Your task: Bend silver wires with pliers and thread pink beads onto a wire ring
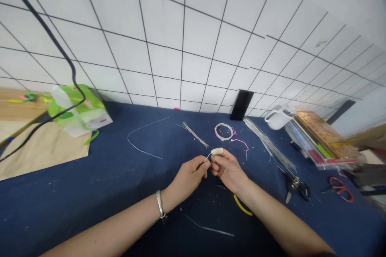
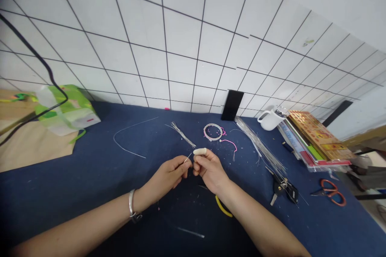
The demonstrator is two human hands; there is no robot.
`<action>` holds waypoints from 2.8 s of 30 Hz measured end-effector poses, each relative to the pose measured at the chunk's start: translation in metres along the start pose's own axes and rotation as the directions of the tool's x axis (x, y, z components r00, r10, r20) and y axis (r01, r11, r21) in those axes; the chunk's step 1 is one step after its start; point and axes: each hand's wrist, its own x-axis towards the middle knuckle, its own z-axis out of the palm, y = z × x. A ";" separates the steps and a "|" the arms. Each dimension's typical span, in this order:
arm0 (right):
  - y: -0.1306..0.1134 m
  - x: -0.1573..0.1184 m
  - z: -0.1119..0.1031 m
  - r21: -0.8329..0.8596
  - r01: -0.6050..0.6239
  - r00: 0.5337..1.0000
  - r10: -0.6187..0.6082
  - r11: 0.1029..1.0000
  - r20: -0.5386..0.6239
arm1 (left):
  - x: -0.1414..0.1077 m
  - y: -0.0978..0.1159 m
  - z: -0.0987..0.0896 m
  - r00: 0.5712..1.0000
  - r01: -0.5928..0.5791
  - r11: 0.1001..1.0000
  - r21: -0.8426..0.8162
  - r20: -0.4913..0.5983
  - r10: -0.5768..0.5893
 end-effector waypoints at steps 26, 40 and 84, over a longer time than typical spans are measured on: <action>0.003 -0.005 0.009 -0.036 -0.037 0.998 0.039 0.999 0.041 | 0.000 0.004 -0.003 0.938 -0.242 0.956 0.164 -0.212 0.274; -0.023 -0.004 0.004 -0.028 0.010 0.997 -0.008 1.000 0.075 | -0.009 0.013 -0.004 0.975 -0.223 0.942 0.251 0.041 0.220; -0.017 0.002 -0.006 -0.125 -0.042 0.984 0.064 0.991 0.169 | -0.007 0.004 -0.008 0.964 -0.263 0.783 0.563 0.125 0.234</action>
